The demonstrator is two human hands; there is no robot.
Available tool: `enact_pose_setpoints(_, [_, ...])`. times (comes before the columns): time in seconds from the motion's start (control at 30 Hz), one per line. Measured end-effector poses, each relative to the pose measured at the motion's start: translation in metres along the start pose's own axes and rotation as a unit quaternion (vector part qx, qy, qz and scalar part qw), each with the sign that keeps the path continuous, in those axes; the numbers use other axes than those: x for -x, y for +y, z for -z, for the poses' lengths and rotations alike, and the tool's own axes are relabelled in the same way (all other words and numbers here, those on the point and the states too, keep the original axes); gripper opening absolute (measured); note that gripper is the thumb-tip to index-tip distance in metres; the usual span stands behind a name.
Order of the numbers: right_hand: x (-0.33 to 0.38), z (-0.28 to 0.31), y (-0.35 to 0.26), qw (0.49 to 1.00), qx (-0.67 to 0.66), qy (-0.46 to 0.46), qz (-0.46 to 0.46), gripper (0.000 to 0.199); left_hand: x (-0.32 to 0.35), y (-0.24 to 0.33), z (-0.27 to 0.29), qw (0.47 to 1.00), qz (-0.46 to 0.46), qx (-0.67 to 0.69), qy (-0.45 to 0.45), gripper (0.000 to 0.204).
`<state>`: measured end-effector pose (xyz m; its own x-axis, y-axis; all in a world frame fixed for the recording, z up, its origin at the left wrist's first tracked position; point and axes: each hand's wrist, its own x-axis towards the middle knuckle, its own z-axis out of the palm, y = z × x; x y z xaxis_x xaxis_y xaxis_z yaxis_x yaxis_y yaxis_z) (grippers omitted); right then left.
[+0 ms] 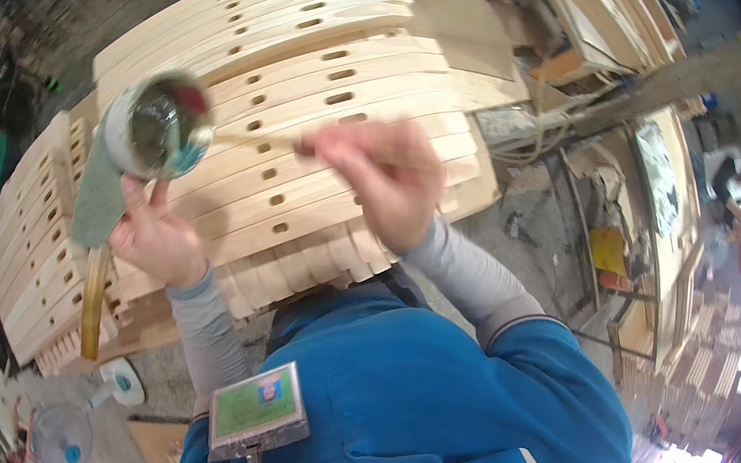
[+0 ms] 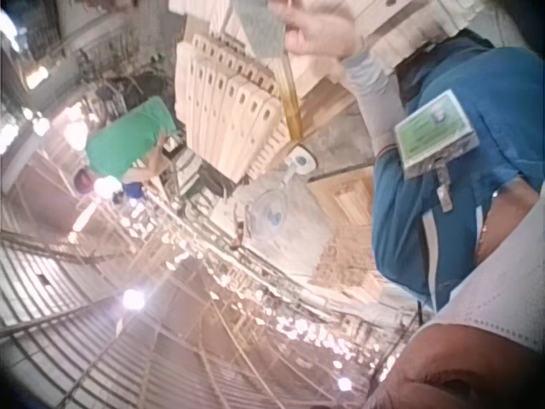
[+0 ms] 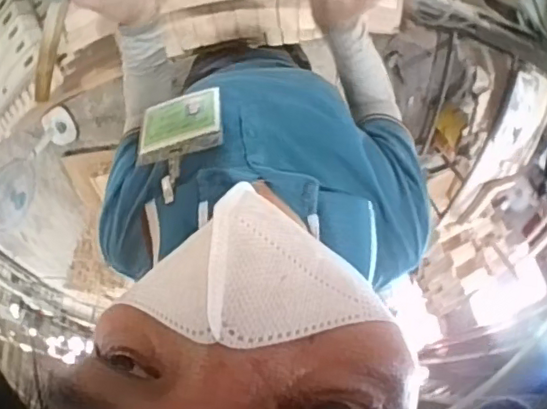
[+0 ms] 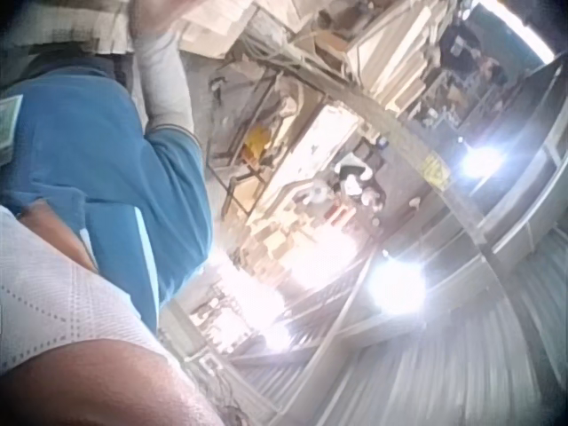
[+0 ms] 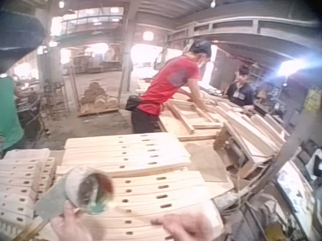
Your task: The person applies a liquid finish to the slots of stacked wooden chair parts using a brush. They then pour liquids from bottles into a container and mix the contents with a power drill while squatting on the floor.
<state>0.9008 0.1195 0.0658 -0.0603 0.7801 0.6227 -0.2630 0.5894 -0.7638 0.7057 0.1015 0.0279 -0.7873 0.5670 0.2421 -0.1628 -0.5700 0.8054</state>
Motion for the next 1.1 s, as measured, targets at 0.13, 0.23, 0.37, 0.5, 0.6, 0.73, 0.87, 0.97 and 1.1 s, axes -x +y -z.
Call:
enact_pose_setpoints(0.13, [-0.073, 0.075, 0.050, 0.978, 0.168, 0.015, -0.124, 0.016, -0.005, -0.011, 0.007, 1.000, 0.006, -0.018, -0.001, 0.022])
enact_pose_setpoints(0.23, [-0.090, 0.097, 0.086, 0.960, 0.221, -0.008, -0.173, 0.018, -0.005, -0.014, 0.011, 1.000, 0.007, -0.006, -0.018, 0.023])
enact_pose_setpoints(0.37, [-0.092, 0.093, 0.117, 0.935, 0.310, -0.062, -0.159, 0.019, -0.006, -0.015, 0.018, 0.999, 0.016, -0.023, -0.017, 0.023])
enact_pose_setpoints(0.5, [-0.098, 0.091, 0.126, 0.874, 0.462, -0.115, -0.097, 0.020, -0.009, -0.013, 0.024, 0.999, 0.030, -0.027, -0.009, 0.023])
enact_pose_setpoints(0.6, [-0.096, 0.075, 0.117, 0.847, 0.509, -0.142, -0.057, 0.020, -0.010, -0.012, 0.027, 0.999, 0.025, -0.030, 0.005, 0.023])
enact_pose_setpoints(0.73, [-0.096, 0.069, 0.117, 0.872, 0.456, -0.152, -0.088, 0.021, -0.010, -0.013, 0.027, 0.999, 0.032, -0.029, -0.002, 0.023])
enact_pose_setpoints(0.87, [-0.100, 0.078, 0.120, 0.853, 0.499, -0.130, -0.082, 0.021, -0.014, -0.007, 0.029, 0.998, 0.051, -0.024, -0.008, 0.022])
enact_pose_setpoints(0.97, [-0.098, 0.066, 0.119, 0.867, 0.469, -0.135, -0.097, 0.023, -0.014, -0.009, 0.026, 0.996, 0.091, 0.010, -0.016, 0.020])
enact_pose_setpoints(1.1, [-0.098, 0.083, 0.121, 0.891, 0.427, -0.113, -0.101, 0.023, -0.011, -0.009, 0.027, 0.989, 0.141, 0.035, -0.039, 0.020])
